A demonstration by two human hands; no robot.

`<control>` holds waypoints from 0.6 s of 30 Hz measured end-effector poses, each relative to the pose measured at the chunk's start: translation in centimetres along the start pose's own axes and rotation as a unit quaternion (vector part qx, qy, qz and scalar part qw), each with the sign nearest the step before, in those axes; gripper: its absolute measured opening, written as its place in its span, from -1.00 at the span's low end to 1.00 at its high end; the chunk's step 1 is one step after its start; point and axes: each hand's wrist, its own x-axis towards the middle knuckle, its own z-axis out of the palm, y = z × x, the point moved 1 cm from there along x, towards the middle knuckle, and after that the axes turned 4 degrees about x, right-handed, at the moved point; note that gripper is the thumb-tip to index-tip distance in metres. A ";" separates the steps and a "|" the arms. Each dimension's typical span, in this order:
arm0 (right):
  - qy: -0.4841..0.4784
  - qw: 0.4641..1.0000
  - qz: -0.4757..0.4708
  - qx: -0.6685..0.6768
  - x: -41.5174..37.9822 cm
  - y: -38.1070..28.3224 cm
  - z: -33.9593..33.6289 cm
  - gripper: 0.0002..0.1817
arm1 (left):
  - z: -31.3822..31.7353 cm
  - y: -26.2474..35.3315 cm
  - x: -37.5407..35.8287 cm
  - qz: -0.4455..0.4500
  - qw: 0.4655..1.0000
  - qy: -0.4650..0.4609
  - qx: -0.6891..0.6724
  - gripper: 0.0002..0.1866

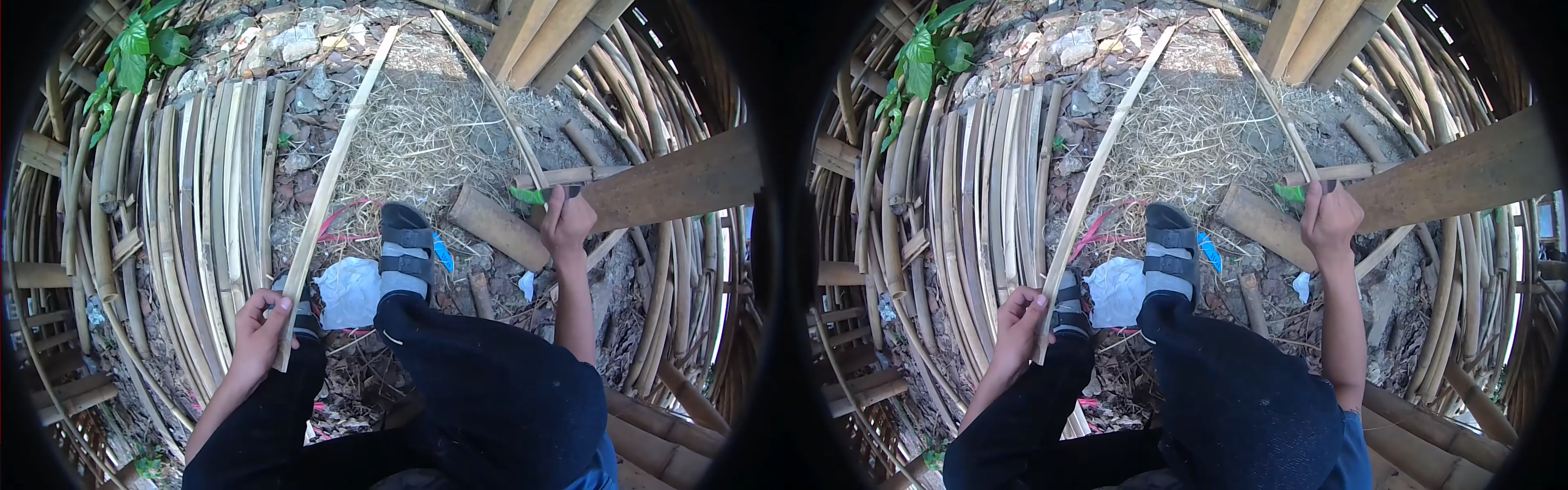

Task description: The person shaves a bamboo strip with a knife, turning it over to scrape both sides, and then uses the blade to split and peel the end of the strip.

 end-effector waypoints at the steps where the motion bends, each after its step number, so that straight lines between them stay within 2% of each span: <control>1: 0.076 0.997 0.000 -0.009 0.8 -1.1 -1.4 -0.69 | 0.0 0.0 -0.1 0.000 1.000 0.001 0.003 -0.82; 3: 0.197 0.980 0.023 -0.025 0.4 -2.1 -2.0 -0.66 | -0.1 -0.1 -0.1 -0.007 1.000 -0.002 0.006 -0.82; 4: 0.198 0.979 0.024 -0.029 -1.7 -1.5 0.1 -0.66 | -0.1 0.0 0.0 -0.006 1.000 -0.005 0.005 -0.82; 6: -0.017 0.995 0.067 -0.077 -6.2 0.5 5.6 -0.63 | -0.1 0.1 -0.5 -0.005 1.000 -0.006 0.013 -0.81; 9: 0.034 0.995 0.095 -0.021 -5.6 1.4 4.8 -0.60 | -0.3 0.3 -0.5 0.008 1.000 0.012 0.013 -0.80; 10: 0.023 0.994 0.106 -0.026 -6.7 1.1 4.0 -0.60 | -0.6 -0.1 -1.2 -0.005 1.000 0.004 0.017 -0.80; 13: 0.062 0.926 0.328 0.175 -5.4 3.2 3.8 -0.58 | -0.6 0.0 -0.5 -0.005 1.000 0.003 -0.001 -0.79; 17: 0.040 0.916 0.332 0.223 -5.2 3.4 3.4 -0.64 | -0.6 0.1 -0.3 -0.013 1.000 0.006 0.000 -0.81; 18: 0.031 0.939 0.281 0.196 -4.7 2.7 2.8 -0.69 | -0.6 0.0 -0.3 -0.013 1.000 0.008 -0.001 -0.81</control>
